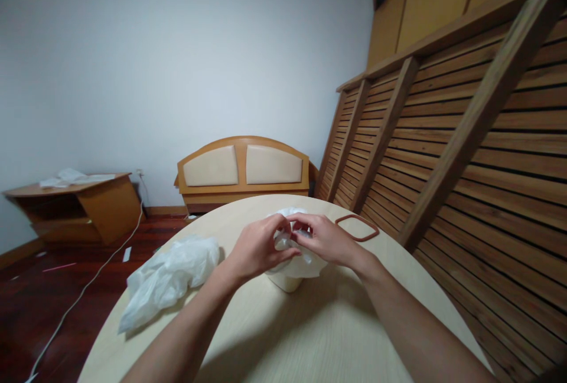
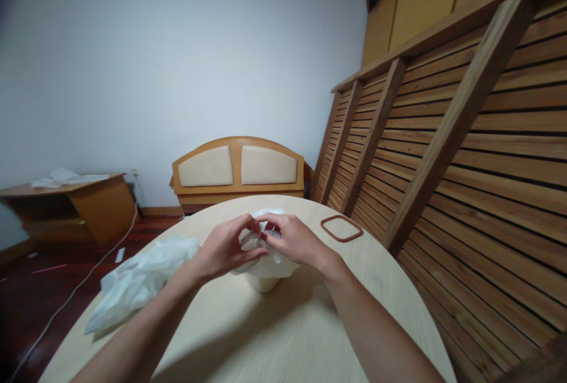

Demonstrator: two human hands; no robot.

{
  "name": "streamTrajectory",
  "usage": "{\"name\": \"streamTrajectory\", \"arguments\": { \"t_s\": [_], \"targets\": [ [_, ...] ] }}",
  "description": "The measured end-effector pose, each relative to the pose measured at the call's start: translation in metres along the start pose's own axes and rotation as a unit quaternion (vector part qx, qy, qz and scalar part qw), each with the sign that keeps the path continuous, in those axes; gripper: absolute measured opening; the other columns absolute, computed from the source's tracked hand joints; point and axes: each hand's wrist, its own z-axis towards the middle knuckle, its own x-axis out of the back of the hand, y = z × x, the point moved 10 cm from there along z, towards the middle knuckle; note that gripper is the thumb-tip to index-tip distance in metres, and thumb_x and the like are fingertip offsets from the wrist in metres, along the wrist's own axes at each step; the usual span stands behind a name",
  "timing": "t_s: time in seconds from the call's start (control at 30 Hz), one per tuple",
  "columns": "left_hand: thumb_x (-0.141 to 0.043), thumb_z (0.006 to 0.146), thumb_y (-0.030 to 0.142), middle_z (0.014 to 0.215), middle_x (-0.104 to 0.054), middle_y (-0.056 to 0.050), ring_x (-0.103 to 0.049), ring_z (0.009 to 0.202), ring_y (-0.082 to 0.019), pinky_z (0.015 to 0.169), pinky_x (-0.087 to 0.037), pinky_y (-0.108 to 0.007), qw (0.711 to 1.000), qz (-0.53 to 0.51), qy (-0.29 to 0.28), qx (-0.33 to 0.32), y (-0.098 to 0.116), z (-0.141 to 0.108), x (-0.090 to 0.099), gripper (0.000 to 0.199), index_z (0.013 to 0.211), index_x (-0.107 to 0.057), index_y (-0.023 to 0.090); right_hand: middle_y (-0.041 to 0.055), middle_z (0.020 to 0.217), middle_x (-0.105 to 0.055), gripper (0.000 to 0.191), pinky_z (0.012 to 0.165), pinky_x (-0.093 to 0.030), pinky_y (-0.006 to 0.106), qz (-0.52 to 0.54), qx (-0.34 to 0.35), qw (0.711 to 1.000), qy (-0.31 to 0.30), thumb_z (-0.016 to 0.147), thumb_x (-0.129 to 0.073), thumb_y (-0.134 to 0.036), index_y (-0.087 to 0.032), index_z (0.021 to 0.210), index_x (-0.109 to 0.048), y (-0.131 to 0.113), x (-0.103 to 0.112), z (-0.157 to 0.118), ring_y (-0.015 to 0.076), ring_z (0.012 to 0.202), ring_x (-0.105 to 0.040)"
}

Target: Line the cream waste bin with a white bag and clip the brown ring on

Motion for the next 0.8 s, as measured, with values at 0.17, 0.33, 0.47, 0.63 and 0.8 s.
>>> {"name": "streamTrajectory", "arguments": {
  "t_s": [0.17,0.33,0.47,0.63,0.8],
  "targets": [
    [-0.077,0.077,0.049,0.09,-0.072,-0.002,-0.066,0.08,-0.021,0.067,-0.043,-0.028,0.994,0.102,-0.019,0.023,0.008,0.0,0.001,0.033,0.088,-0.06,0.022,0.0042,0.091,-0.074,0.014,0.074,-0.046,0.026,-0.031,-0.034,0.999,0.003,0.088,-0.06,-0.019,-0.018,0.092,-0.073,0.008,0.0,0.0,0.0172,0.082,-0.065],
    [-0.078,0.076,0.046,0.096,-0.073,-0.004,-0.068,0.088,-0.024,0.07,-0.046,-0.03,0.979,0.192,-0.032,0.058,0.009,0.001,0.001,0.033,0.094,-0.063,0.024,0.004,0.086,-0.074,0.014,0.07,-0.045,0.026,-0.04,-0.064,0.997,0.022,0.087,-0.061,-0.024,-0.018,0.088,-0.074,0.012,0.004,-0.001,0.0169,0.077,-0.065],
    [-0.071,0.082,0.034,0.095,-0.074,-0.004,-0.07,0.087,-0.023,0.069,-0.046,-0.028,0.97,0.225,-0.024,0.088,0.002,-0.001,0.004,0.021,0.1,-0.062,0.026,0.0037,0.082,-0.073,0.015,0.066,-0.045,0.025,-0.007,-0.089,0.995,0.038,0.086,-0.063,-0.028,-0.017,0.083,-0.073,0.016,0.006,-0.001,0.0161,0.074,-0.064],
    [-0.063,0.087,0.025,0.102,-0.076,-0.006,-0.072,0.087,-0.024,0.067,-0.046,-0.029,0.973,0.2,-0.052,0.107,-0.013,-0.003,0.003,0.03,0.117,-0.058,0.025,0.0017,0.075,-0.071,0.018,0.062,-0.042,0.024,0.014,-0.091,0.996,-0.006,0.086,-0.066,-0.033,-0.017,0.082,-0.073,0.01,-0.001,-0.003,0.0138,0.067,-0.061],
    [-0.063,0.087,0.017,0.097,-0.075,-0.004,-0.07,0.086,-0.021,0.072,-0.047,-0.027,0.987,0.143,-0.074,0.022,-0.004,-0.003,0.009,0.014,0.097,-0.069,0.024,0.0014,0.078,-0.07,0.013,0.064,-0.043,0.026,-0.053,-0.048,0.996,-0.046,0.087,-0.064,-0.026,-0.018,0.089,-0.073,-0.008,-0.003,-0.004,0.0147,0.07,-0.06]
  ]
}}
